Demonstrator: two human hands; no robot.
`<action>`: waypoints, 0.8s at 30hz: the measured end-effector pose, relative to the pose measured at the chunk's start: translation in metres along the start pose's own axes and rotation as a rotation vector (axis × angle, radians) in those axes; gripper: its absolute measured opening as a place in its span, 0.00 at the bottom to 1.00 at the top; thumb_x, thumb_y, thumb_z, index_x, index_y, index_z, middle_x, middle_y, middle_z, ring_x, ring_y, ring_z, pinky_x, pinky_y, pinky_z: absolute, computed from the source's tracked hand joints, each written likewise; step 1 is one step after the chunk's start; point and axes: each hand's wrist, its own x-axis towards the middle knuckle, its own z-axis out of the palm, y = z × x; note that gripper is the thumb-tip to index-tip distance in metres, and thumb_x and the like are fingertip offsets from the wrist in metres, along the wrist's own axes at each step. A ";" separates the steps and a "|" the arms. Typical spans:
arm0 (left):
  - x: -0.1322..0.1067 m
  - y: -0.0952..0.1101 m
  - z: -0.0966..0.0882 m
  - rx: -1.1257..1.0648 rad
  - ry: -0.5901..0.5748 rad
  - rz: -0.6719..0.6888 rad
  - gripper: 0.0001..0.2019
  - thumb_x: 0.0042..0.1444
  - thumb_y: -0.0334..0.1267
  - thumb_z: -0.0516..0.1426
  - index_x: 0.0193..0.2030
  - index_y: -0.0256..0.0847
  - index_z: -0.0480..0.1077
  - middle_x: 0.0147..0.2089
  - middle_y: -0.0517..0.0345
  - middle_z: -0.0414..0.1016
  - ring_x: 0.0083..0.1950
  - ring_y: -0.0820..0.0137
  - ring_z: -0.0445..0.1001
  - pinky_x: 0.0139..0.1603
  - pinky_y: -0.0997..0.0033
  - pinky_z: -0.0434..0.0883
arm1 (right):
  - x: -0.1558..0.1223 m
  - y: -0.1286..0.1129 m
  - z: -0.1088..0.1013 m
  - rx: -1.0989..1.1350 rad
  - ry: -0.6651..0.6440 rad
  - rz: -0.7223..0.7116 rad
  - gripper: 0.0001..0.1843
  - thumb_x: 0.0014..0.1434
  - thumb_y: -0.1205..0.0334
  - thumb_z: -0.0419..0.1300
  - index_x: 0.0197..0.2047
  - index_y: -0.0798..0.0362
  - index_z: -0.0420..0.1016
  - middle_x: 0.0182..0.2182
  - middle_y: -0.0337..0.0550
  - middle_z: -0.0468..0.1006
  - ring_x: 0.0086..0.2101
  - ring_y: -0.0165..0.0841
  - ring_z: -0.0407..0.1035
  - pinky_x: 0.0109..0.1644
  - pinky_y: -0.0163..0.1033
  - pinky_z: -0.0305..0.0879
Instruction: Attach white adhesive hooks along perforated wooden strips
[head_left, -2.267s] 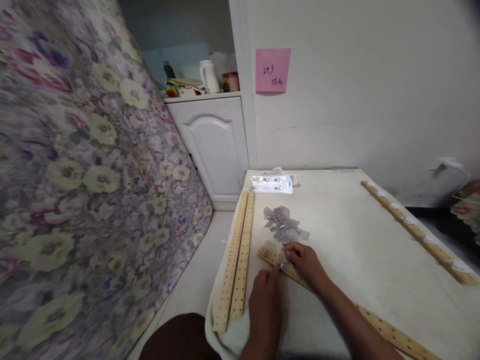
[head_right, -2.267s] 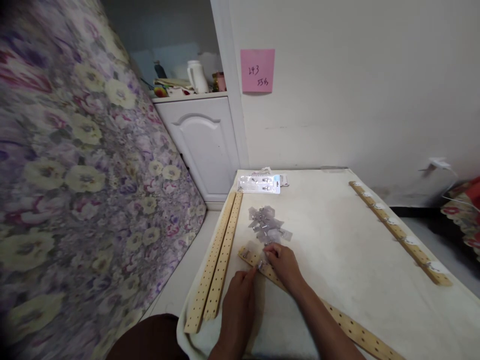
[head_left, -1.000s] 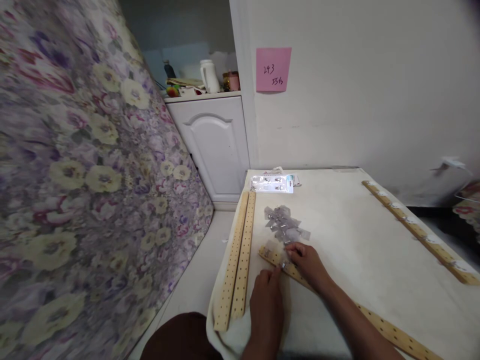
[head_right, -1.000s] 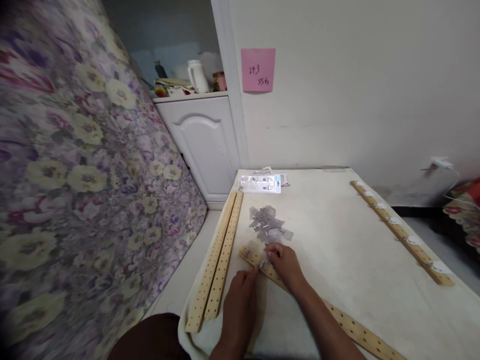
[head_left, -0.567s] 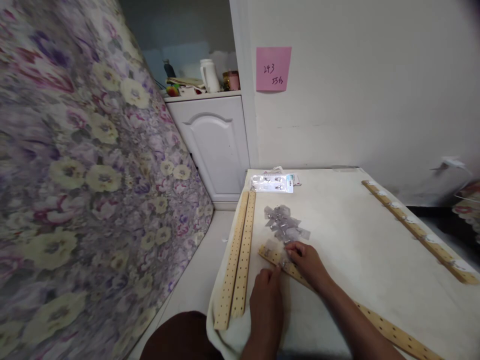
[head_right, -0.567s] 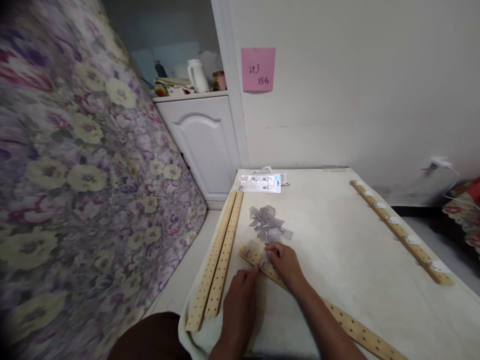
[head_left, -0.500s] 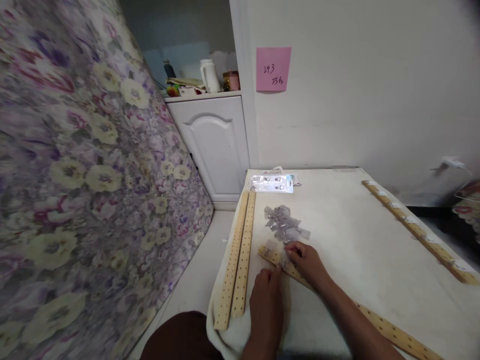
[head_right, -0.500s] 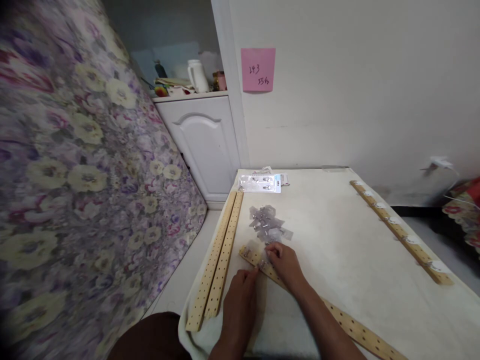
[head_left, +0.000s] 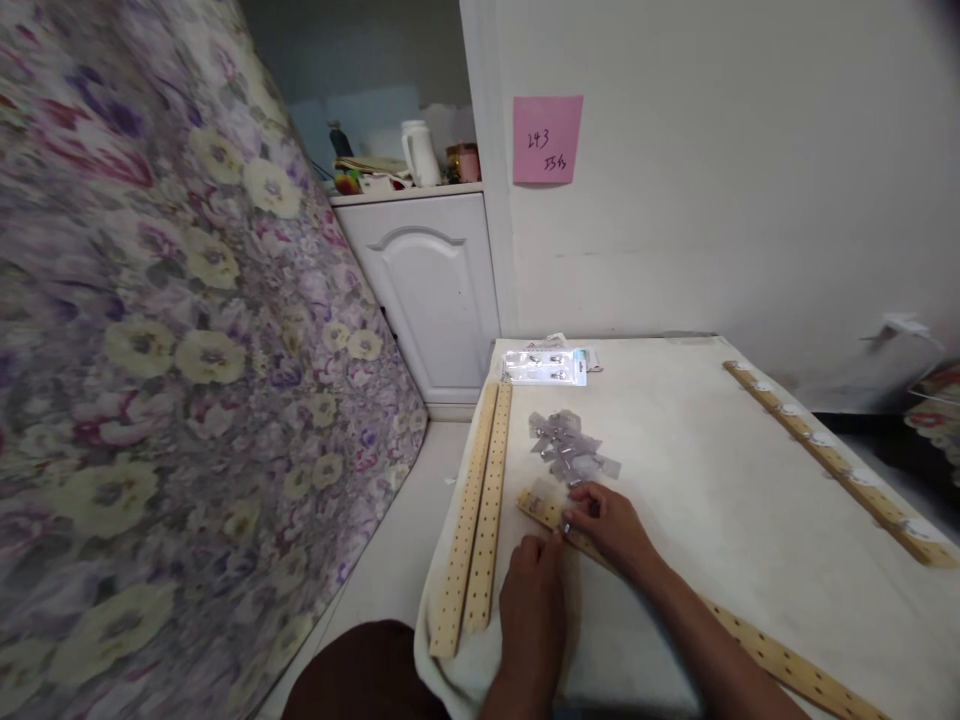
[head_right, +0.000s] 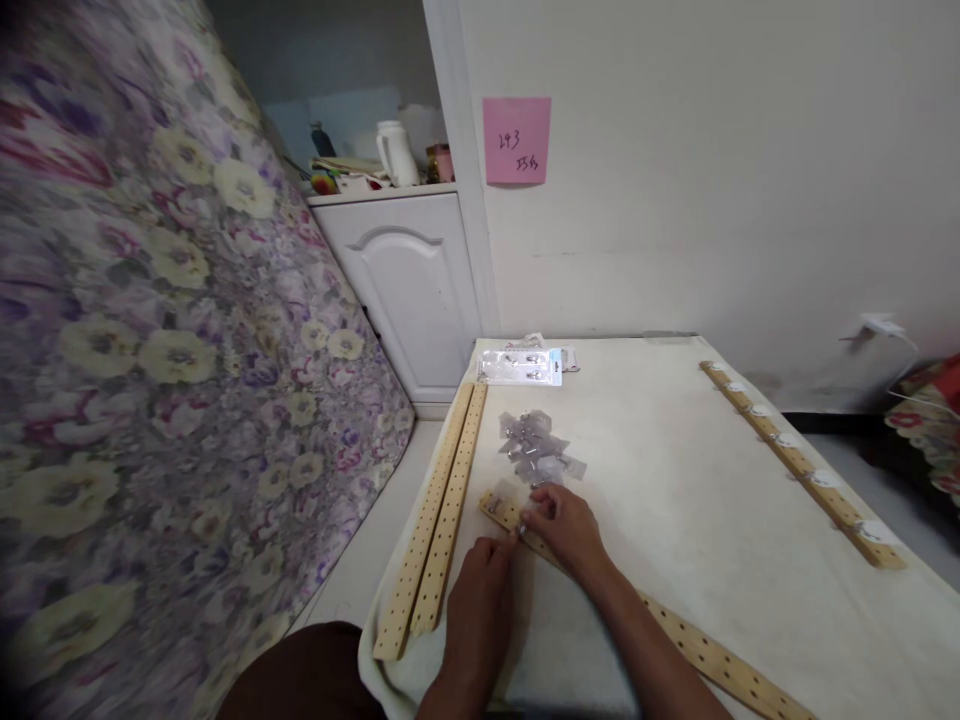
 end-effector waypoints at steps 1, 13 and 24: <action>0.000 0.000 0.001 -0.005 0.010 0.001 0.21 0.63 0.34 0.43 0.61 0.51 0.60 0.46 0.56 0.67 0.47 0.67 0.66 0.39 0.72 0.62 | 0.000 0.000 0.000 0.001 -0.001 0.002 0.14 0.45 0.54 0.62 0.36 0.50 0.76 0.25 0.38 0.77 0.28 0.35 0.70 0.32 0.36 0.61; -0.002 -0.007 0.016 0.261 0.069 0.134 0.27 0.58 0.24 0.48 0.64 0.45 0.55 0.47 0.54 0.67 0.46 0.64 0.65 0.41 0.68 0.62 | 0.002 0.006 0.003 -0.061 -0.001 -0.015 0.15 0.46 0.54 0.62 0.38 0.50 0.75 0.28 0.38 0.78 0.29 0.34 0.70 0.33 0.36 0.61; -0.002 -0.010 0.016 0.200 0.041 0.137 0.28 0.58 0.24 0.46 0.65 0.45 0.53 0.50 0.53 0.66 0.48 0.65 0.64 0.46 0.68 0.63 | -0.007 0.003 -0.006 0.018 0.039 -0.098 0.16 0.53 0.55 0.57 0.42 0.53 0.75 0.31 0.42 0.77 0.31 0.35 0.71 0.36 0.38 0.64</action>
